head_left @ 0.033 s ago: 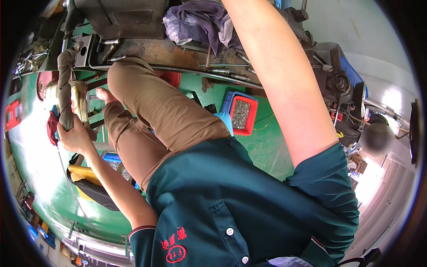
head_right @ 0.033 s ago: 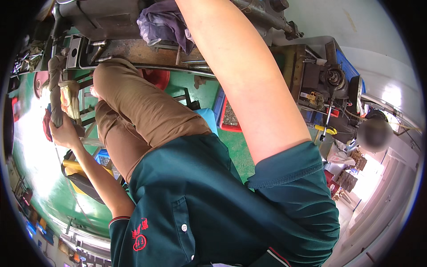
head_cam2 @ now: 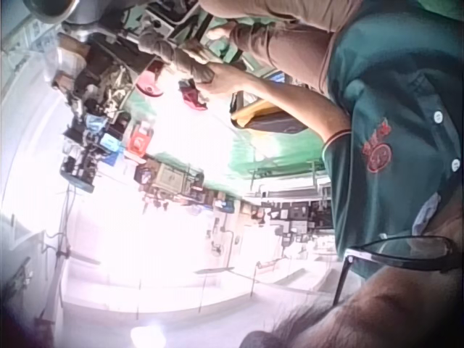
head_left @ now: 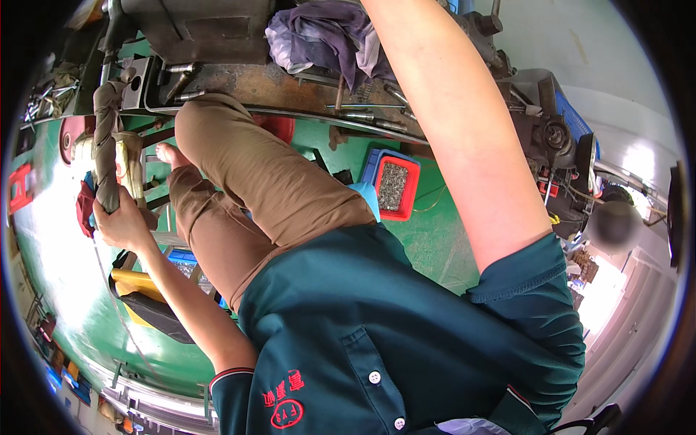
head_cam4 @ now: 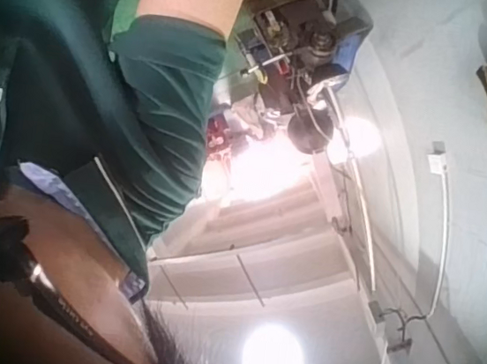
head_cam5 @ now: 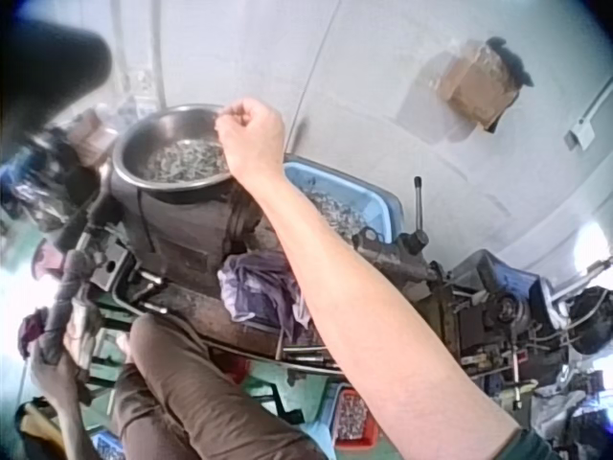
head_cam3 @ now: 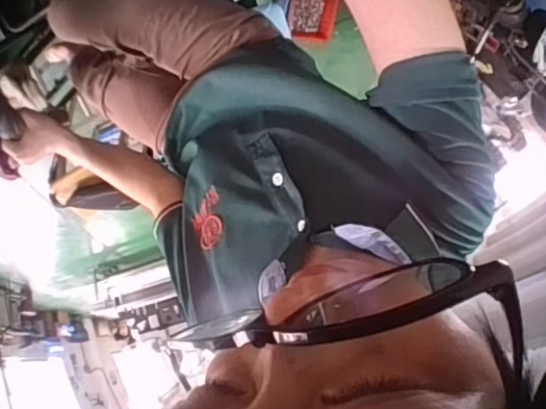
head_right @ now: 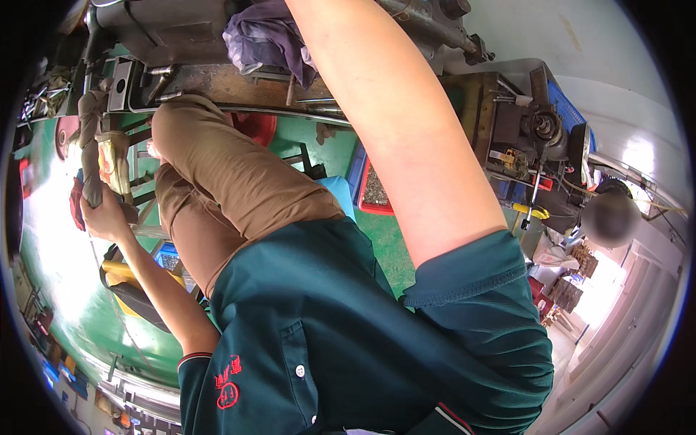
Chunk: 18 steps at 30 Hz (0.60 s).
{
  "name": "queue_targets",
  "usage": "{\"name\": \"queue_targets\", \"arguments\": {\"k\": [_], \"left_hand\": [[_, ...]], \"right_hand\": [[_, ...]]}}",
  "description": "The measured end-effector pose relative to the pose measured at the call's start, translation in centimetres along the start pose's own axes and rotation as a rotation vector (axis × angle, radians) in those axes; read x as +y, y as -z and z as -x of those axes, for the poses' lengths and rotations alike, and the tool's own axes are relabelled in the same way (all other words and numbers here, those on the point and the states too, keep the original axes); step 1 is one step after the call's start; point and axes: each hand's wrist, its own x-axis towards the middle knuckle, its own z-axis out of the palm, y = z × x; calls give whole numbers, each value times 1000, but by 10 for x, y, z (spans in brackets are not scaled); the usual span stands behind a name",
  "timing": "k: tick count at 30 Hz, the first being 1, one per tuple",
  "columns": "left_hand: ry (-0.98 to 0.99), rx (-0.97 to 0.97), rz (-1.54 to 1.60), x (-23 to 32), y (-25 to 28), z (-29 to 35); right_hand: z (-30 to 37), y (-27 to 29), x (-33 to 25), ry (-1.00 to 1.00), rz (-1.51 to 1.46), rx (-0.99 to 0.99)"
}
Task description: The person operates a machine, holding a wrapped lever with one hand while picking metal pins from a bowl and feeding them into the machine spindle by hand.
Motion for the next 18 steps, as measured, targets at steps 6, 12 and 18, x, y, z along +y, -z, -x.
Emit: {"name": "queue_targets", "arguments": {"k": [6,12,18], "left_hand": [[-8,9,-26,-4,-3,0],[-6,8,-20,-5,-3,-1],[-5,9,4,-2,-2,-1]], "right_hand": [[0,0,0,6,38,0],[1,1,-2,-15,33,-7],[1,1,-2,-16,26,-10]]}}
